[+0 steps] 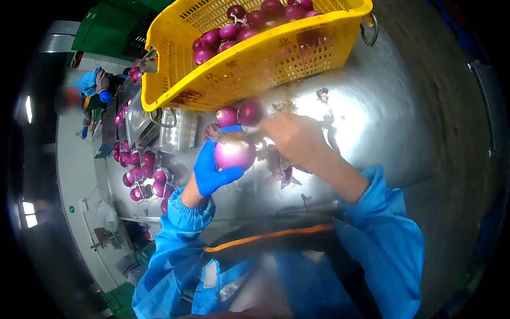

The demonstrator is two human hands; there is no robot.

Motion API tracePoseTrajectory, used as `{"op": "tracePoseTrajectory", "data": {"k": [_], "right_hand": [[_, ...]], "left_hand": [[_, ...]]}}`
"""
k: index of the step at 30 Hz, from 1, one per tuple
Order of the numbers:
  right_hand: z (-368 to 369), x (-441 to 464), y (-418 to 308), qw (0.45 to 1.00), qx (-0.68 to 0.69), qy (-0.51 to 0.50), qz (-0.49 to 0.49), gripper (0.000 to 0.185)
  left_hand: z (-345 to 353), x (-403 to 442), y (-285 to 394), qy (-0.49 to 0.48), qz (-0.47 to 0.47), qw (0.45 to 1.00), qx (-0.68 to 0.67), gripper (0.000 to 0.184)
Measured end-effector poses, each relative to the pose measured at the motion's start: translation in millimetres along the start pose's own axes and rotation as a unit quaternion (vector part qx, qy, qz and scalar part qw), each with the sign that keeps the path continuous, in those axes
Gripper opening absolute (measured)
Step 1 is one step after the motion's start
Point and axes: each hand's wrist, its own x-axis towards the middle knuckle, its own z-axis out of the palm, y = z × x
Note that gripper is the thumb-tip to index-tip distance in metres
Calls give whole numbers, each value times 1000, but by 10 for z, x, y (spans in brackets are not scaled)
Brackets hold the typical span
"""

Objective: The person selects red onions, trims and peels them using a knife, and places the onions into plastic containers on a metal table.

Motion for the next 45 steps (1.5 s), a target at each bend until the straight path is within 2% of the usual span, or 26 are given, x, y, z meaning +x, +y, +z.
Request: {"op": "tracePoseTrajectory", "data": {"k": [1, 2, 4, 7, 9, 10, 11, 12, 13, 14, 15, 16, 17, 19, 20, 21, 23, 24, 25, 28, 29, 32, 35, 38, 42, 45], "right_hand": [[114, -156, 146, 995, -47, -50, 77, 20], [134, -259, 293, 992, -46, -51, 103, 23], [97, -367, 266, 975, 48, -19, 218, 28], [74, -291, -29, 964, 151, 7, 217, 31], [-93, -176, -208, 922, 269, -76, 267, 41], [-141, -151, -264, 894, 327, -134, 276, 44], [-47, -169, -300, 877, 382, -83, 280, 45], [100, -200, -318, 855, 434, -32, 282, 46], [139, -224, -292, 818, 486, -22, 307, 46], [175, -243, -266, 777, 536, -9, 331, 48], [158, -272, -210, 718, 584, -39, 377, 49], [154, -288, -177, 653, 628, -68, 419, 50], [178, -296, -186, 625, 649, -79, 427, 39], [244, -311, -221, 649, 623, -70, 430, 39], [265, -315, -193, 682, 592, -76, 422, 35], [278, -308, -171, 713, 559, -81, 415, 32], [161, -281, -223, 896, 312, -12, 314, 21], [97, -257, -238, 952, 173, 24, 250, 17], [79, -263, -195, 976, 116, 48, 181, 24], [-17, -218, -234, 993, 9, -27, 114, 30], [29, -211, -217, 995, 8, 5, 98, 31], [13, -168, -204, 995, 5, -33, 97, 30], [4, -171, -132, 998, -15, -19, 52, 31], [48, -322, -85, 986, 59, -45, 148, 33], [133, -343, -74, 985, 54, -36, 160, 36], [145, -401, 24, 986, 6, -74, 147, 34]], "left_hand": [[-16, -28, -7, -2, 31, 999, 19, 76], [-21, -66, 4, 6, 38, 999, 28, 75], [-5, -113, 14, 32, 56, 997, 48, 76], [50, -6, -125, 92, 82, 978, 171, 77], [197, 64, -131, 118, 1, 993, -7, 69], [241, 58, -138, 131, -47, 986, -96, 66], [139, 96, -294, 18, -118, 960, -254, 67], [227, 134, -233, 16, -127, 955, -267, 73], [231, 200, -99, -40, -160, 957, -240, 68], [267, 225, -48, -36, -135, 970, -198, 65], [304, 250, 3, -30, -111, 981, -154, 66], [384, 160, -180, 38, -30, 994, -93, 69], [424, 115, -282, 105, 52, 993, -30, 74], [403, 118, -439, 95, 11, 990, -100, 85], [387, 130, -466, 91, -9, 987, -134, 91], [386, 107, -449, 96, -35, 984, -149, 88], [364, 56, -498, 118, -64, 981, -143, 86], [353, 42, -516, 128, -79, 979, -141, 85], [346, 34, -514, 124, -71, 980, -140, 84], [354, 18, -455, 96, -63, 983, -147, 81], [355, 14, -395, 79, -70, 983, -152, 81], [344, 25, -268, 44, -75, 983, -164, 81], [320, 22, -307, 38, -64, 982, -176, 82], [338, 43, -316, 52, -55, 979, -190, 81], [372, 61, -248, 58, -74, 975, -202, 82], [319, -24, -369, 85, -60, 982, -157, 83]]}}
